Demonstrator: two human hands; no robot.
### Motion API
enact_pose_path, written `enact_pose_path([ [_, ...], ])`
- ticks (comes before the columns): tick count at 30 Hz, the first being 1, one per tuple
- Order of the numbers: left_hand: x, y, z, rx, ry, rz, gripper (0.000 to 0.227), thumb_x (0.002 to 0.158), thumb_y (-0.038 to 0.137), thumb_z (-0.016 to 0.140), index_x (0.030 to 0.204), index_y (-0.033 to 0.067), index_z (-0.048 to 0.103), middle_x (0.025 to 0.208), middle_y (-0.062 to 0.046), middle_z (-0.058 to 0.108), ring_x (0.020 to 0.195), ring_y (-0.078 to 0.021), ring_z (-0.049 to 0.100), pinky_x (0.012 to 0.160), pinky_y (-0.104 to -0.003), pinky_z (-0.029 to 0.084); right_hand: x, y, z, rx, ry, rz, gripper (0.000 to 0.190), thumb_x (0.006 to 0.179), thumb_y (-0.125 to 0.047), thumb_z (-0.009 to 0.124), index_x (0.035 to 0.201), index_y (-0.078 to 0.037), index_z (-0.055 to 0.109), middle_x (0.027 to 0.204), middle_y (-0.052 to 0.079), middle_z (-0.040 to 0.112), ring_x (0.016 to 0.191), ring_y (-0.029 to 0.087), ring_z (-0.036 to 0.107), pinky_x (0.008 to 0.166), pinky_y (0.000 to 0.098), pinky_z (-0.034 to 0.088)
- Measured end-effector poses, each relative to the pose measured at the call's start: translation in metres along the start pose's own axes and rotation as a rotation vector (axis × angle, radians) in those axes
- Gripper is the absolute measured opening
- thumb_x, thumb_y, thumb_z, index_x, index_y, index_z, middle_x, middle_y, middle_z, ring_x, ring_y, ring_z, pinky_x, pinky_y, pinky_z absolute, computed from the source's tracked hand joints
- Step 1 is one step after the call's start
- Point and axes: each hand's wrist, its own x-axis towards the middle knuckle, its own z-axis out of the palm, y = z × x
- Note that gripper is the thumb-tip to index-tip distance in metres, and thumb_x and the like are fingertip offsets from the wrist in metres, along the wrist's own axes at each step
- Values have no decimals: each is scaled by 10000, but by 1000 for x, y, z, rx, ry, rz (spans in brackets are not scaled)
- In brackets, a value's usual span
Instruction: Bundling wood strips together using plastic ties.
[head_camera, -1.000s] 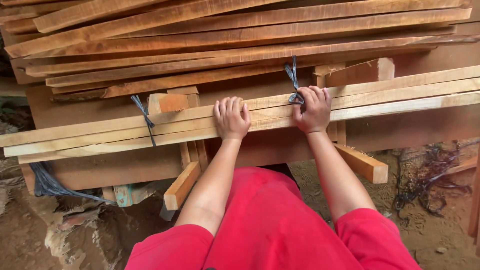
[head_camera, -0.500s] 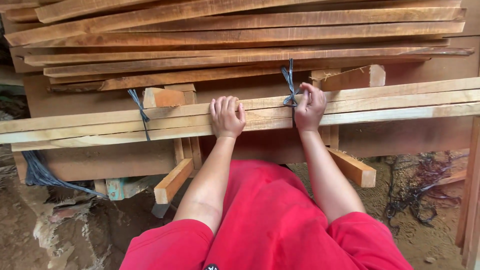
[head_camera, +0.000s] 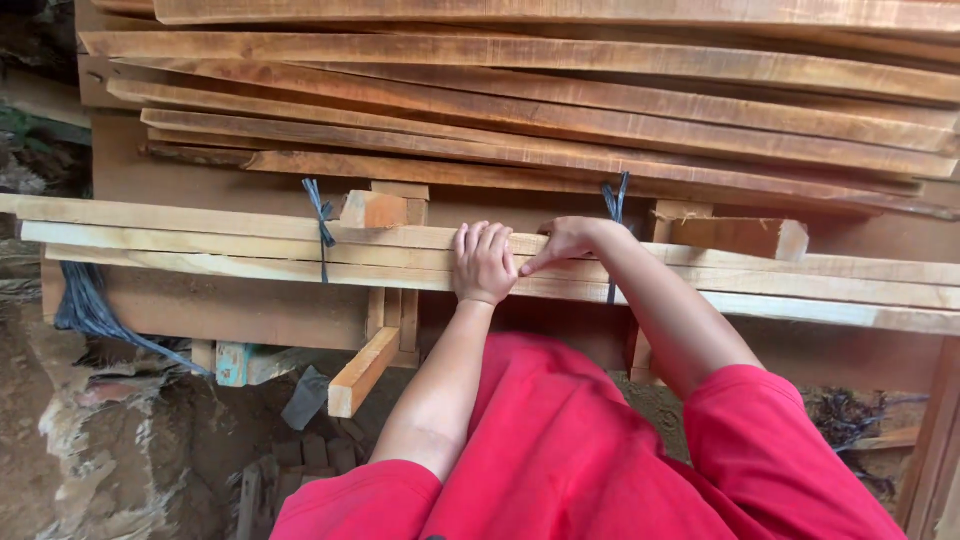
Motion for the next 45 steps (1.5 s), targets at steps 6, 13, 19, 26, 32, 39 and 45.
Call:
enact_pose_path([
  [6, -1, 0, 8, 26, 44, 34, 250, 918, 273, 541, 1113, 227, 691, 1107, 9, 680, 1197, -212, 599, 1189, -472, 335, -11, 4, 6, 50, 23, 35, 1069, 498, -903, 772, 1277, -171, 741, 1268, 133, 736, 1244, 331, 660, 1054, 457, 530],
  [13, -21, -3, -22, -32, -89, 87, 318, 951, 421, 618, 1189, 218, 678, 1213, 6, 662, 1235, -222, 560, 1160, -473, 317, 0, 16, 56, -155, 329, -23, 1045, 543, -921, 690, 1277, -177, 681, 1256, 62, 728, 1188, 265, 686, 982, 421, 575],
  [19, -35, -6, -80, 0, -390, 100, 723, 770, 452, 838, 1391, 208, 559, 1414, 5, 576, 1356, -241, 471, 1162, -518, 260, -35, 6, 116, -319, 827, -83, 863, 601, -818, 691, 1153, -159, 622, 1059, 36, 703, 1053, 256, 689, 843, 426, 530],
  [26, -35, -22, -92, 162, -655, 238, 1075, 555, 448, 911, 1503, 177, 483, 1429, -32, 577, 1326, -278, 527, 1171, -562, 301, -52, 0, 180, -445, 1115, -110, 923, 532, -701, 797, 1272, -195, 576, 1044, 13, 598, 1047, 240, 588, 892, 393, 436],
  [32, -71, -39, -70, 183, -294, 421, 850, 486, 450, 766, 1290, 236, 594, 1125, 61, 592, 1053, -177, 584, 934, -386, 424, -85, -3, 185, -368, 1007, -166, 886, 601, -664, 811, 1316, -201, 570, 1122, 3, 635, 1132, 211, 616, 951, 370, 463],
  [39, -70, -39, -74, 128, -254, 419, 835, 446, 455, 763, 1240, 254, 604, 1064, 71, 610, 1017, -159, 613, 897, -362, 449, -83, -2, 177, -319, 1064, -254, 860, 549, -731, 770, 1224, -214, 642, 1067, -3, 700, 1064, 189, 694, 991, 342, 479],
  [45, -69, -38, -72, 136, -197, 438, 857, 432, 479, 770, 1240, 262, 583, 1042, 71, 598, 1001, -155, 607, 894, -364, 450, -74, 6, 179, -356, 1124, -278, 817, 624, -800, 711, 1193, -218, 640, 1005, -14, 679, 1025, 174, 686, 946, 332, 479],
])
